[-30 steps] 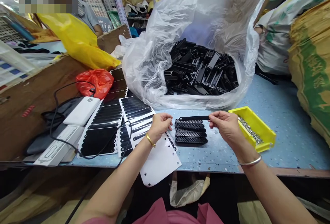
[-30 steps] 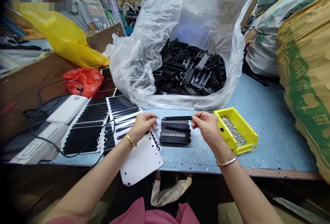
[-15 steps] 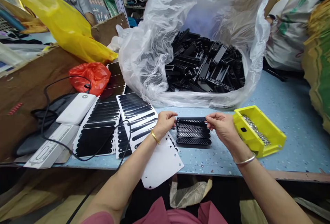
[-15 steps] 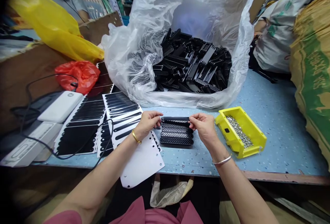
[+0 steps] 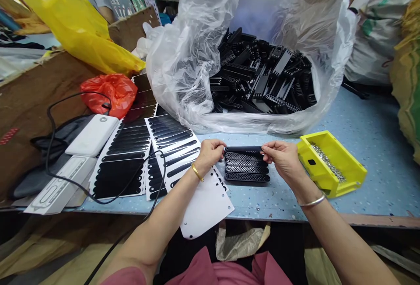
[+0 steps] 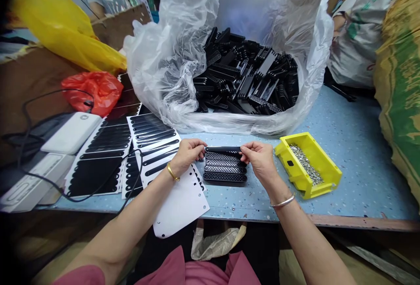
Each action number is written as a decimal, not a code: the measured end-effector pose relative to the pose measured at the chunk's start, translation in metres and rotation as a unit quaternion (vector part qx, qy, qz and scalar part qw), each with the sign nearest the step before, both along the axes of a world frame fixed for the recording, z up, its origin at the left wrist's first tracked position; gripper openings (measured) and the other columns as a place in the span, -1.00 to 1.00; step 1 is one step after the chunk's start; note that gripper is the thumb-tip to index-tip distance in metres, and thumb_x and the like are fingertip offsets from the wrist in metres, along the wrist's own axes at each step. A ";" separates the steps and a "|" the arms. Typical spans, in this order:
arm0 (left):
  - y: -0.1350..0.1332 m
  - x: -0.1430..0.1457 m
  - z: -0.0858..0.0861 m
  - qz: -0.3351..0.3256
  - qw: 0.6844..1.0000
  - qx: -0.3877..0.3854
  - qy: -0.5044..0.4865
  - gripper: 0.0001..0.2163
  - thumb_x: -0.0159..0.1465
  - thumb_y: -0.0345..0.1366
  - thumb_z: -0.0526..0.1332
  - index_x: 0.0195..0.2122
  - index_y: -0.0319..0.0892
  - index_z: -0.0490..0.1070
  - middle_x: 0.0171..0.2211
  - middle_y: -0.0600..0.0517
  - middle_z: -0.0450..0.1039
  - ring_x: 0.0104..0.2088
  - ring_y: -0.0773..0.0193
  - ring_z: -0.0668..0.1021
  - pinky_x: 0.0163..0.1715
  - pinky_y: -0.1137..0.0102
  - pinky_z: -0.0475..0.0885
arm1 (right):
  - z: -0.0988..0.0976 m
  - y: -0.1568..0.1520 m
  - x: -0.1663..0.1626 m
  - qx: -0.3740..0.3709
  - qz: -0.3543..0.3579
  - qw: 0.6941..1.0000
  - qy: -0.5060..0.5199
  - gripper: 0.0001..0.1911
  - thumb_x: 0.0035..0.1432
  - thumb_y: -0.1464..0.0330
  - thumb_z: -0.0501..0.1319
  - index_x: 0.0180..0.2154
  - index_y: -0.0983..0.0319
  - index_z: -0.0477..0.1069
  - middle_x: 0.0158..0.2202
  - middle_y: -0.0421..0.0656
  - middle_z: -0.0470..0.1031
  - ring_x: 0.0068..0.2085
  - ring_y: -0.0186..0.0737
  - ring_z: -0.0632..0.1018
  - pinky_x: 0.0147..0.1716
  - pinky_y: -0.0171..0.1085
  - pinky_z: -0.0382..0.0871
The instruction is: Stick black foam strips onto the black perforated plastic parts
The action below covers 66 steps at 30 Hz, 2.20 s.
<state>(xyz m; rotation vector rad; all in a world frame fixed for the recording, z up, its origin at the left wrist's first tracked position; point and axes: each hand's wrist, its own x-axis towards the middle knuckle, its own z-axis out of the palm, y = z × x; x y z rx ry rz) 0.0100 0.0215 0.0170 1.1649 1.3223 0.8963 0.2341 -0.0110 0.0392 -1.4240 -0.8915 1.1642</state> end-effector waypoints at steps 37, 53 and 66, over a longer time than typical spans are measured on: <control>0.000 -0.003 -0.008 -0.045 0.996 0.059 0.059 -0.71 -0.02 -0.50 0.16 -0.29 -0.27 0.60 -0.64 0.13 0.37 -0.60 0.37 0.45 -0.57 0.48 0.32 | -0.003 0.000 0.003 0.001 -0.010 1.000 0.013 -0.78 -0.29 0.34 0.49 -0.59 0.28 0.49 -0.68 -0.19 0.47 -0.68 -0.39 0.43 -0.74 -0.44 0.26; 0.002 0.002 -0.006 -0.039 0.997 0.034 0.063 -0.83 0.13 -0.38 0.14 -0.45 -0.22 0.55 -0.66 0.12 0.36 -0.64 0.39 0.43 -0.61 0.50 0.28 | -0.003 0.000 0.002 0.017 -0.004 1.000 -0.021 -0.81 -0.22 0.33 0.44 -0.59 0.25 0.48 -0.67 -0.19 0.48 -0.68 -0.37 0.43 -0.73 -0.41 0.26; 0.004 0.004 -0.017 -0.020 0.990 0.087 0.107 -0.88 0.10 -0.37 0.19 -0.50 -0.18 0.52 -0.63 0.09 0.42 -0.57 0.35 0.45 -0.54 0.48 0.30 | -0.005 0.002 0.005 0.004 -0.011 0.999 -0.031 -0.84 -0.26 0.34 0.44 -0.60 0.27 0.51 -0.69 -0.18 0.48 -0.69 -0.38 0.42 -0.74 -0.42 0.19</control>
